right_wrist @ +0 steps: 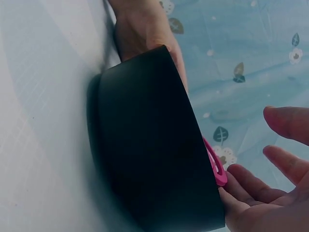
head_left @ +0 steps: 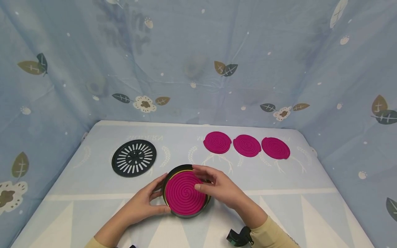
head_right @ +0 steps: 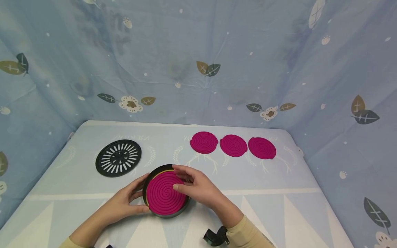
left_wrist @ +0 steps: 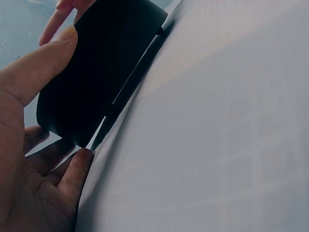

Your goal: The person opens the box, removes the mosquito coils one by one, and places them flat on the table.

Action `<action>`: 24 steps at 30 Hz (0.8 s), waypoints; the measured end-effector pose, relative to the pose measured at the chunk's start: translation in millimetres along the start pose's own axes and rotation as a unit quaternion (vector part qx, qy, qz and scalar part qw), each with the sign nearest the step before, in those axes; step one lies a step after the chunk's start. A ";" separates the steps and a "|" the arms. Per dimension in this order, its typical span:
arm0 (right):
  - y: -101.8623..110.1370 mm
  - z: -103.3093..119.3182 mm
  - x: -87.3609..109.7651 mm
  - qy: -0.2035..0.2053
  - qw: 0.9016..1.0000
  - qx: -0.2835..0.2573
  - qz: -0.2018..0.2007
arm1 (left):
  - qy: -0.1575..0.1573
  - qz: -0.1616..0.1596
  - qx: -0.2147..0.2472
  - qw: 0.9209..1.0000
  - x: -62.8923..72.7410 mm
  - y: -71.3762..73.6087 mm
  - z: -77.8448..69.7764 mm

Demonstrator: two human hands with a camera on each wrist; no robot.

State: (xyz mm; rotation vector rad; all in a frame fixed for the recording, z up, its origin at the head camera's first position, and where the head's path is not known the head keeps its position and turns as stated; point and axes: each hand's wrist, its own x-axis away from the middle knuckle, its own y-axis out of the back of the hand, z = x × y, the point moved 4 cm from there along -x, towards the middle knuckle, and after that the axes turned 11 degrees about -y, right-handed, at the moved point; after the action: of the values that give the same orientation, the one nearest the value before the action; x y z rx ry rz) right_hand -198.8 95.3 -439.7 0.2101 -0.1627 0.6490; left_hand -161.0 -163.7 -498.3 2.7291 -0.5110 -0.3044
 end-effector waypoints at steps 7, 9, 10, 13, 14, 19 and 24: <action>-0.5 -2.2 0.5 -0.012 1.000 -0.022 -0.002 | -0.001 0.000 -0.003 1.000 2.1 -1.2 1.8; -0.2 -4.3 0.0 -0.017 0.999 -0.032 -0.001 | -0.003 0.000 -0.002 1.000 2.3 -1.5 1.8; 0.0 -5.2 -0.2 -0.020 0.999 -0.037 0.001 | -0.004 0.000 -0.003 1.000 2.3 -1.7 2.0; 1.1 -6.4 -0.9 -0.028 0.998 -0.051 0.006 | -0.003 0.002 -0.003 1.000 1.9 -1.6 1.0; 1.8 -6.0 -0.9 -0.029 0.998 -0.053 0.007 | -0.003 0.003 -0.003 1.000 1.5 -1.3 0.5; 5.7 -2.9 -1.7 -0.037 0.997 -0.066 0.006 | -0.008 0.004 -0.001 1.000 -0.3 0.6 -1.8; 7.4 -4.7 -2.8 -0.050 0.996 -0.070 0.019 | -0.007 0.003 0.000 1.000 -0.1 0.4 -0.9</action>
State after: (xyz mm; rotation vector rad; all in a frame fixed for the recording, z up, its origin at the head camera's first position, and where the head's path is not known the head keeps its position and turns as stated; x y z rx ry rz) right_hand -205.2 100.6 -443.8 0.1052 -0.3069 0.6635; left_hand -161.0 -163.7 -497.3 2.7272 -0.5225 -0.3236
